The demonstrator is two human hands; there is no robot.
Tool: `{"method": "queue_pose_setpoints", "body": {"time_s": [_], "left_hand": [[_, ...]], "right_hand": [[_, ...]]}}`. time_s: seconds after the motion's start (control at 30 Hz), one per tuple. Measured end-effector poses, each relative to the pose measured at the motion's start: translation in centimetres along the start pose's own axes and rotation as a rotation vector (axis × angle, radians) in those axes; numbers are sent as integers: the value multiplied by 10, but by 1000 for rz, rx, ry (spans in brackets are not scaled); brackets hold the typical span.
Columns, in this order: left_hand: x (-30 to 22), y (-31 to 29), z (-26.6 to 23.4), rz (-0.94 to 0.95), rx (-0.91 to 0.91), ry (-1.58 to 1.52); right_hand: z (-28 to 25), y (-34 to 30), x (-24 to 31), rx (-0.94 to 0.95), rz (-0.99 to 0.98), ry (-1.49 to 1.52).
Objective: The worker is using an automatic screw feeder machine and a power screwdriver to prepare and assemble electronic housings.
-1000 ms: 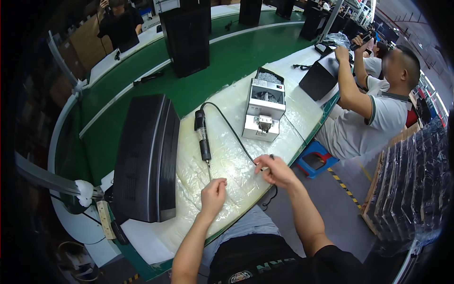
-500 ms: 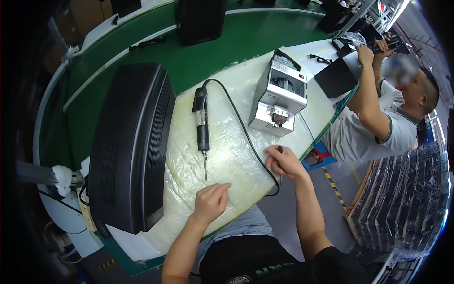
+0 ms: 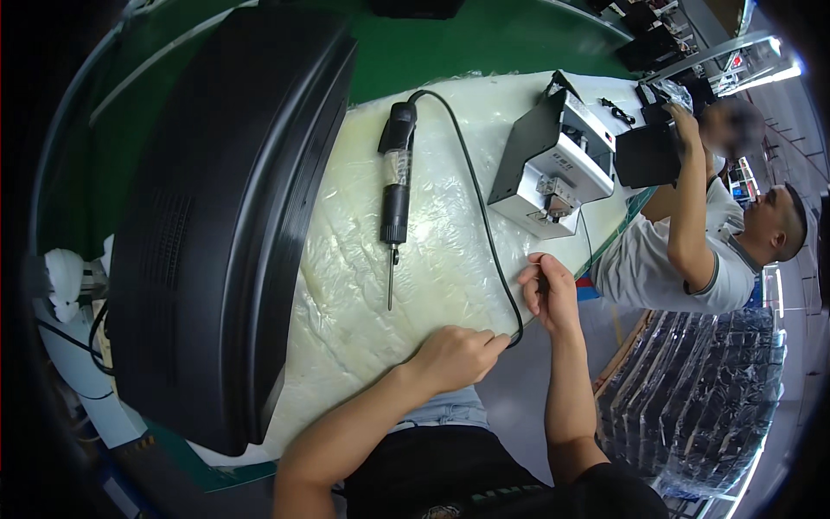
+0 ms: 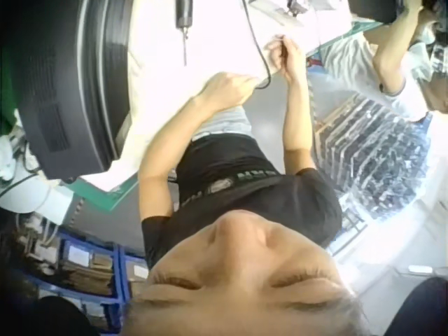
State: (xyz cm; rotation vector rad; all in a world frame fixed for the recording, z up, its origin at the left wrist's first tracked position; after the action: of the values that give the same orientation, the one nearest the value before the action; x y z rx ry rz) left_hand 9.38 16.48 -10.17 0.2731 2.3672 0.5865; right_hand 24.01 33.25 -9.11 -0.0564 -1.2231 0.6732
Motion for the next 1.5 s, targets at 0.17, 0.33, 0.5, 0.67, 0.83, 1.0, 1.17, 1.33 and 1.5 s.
{"method": "queue_pose_setpoints", "body": {"time_s": [0.17,0.33,0.5,0.67,0.83,1.0,1.17,1.33,1.5], "left_hand": [[2,-7,-7,-40,-10,-33],[3,-6,-5,-81,26,-26],[1,-6,-2,-83,60,-38],[4,-6,-8,-117,70,-52],[4,-2,-8,-100,106,-59],[1,1,-13,-145,77,-75],[2,3,-9,-141,57,-46],[0,5,-8,-176,78,-54],[-1,6,-6,-170,73,-36]], "right_hand": [[5,-2,-4,-63,-68,-53],[-1,-4,-10,-61,-149,-24],[-13,-6,-13,-8,-230,10],[36,-23,67,-184,-1004,-425],[58,-15,95,-63,-1193,-535],[62,7,90,22,-1169,-593],[72,17,93,6,-963,-771],[64,16,95,-37,-1111,-740],[66,18,100,50,-1040,-700]]}}
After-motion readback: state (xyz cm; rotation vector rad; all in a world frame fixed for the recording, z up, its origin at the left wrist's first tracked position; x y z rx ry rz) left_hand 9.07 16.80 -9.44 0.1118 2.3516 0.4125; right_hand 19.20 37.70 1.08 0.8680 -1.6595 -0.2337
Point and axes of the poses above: each hand's wrist, its own y-axis towards the middle knuckle, its own z-axis out of the palm, x = y × z, the point moved 2 cm from there along y, towards the middle knuckle, and after that the axes turned 15 degrees about y, right-handed, at the moved point
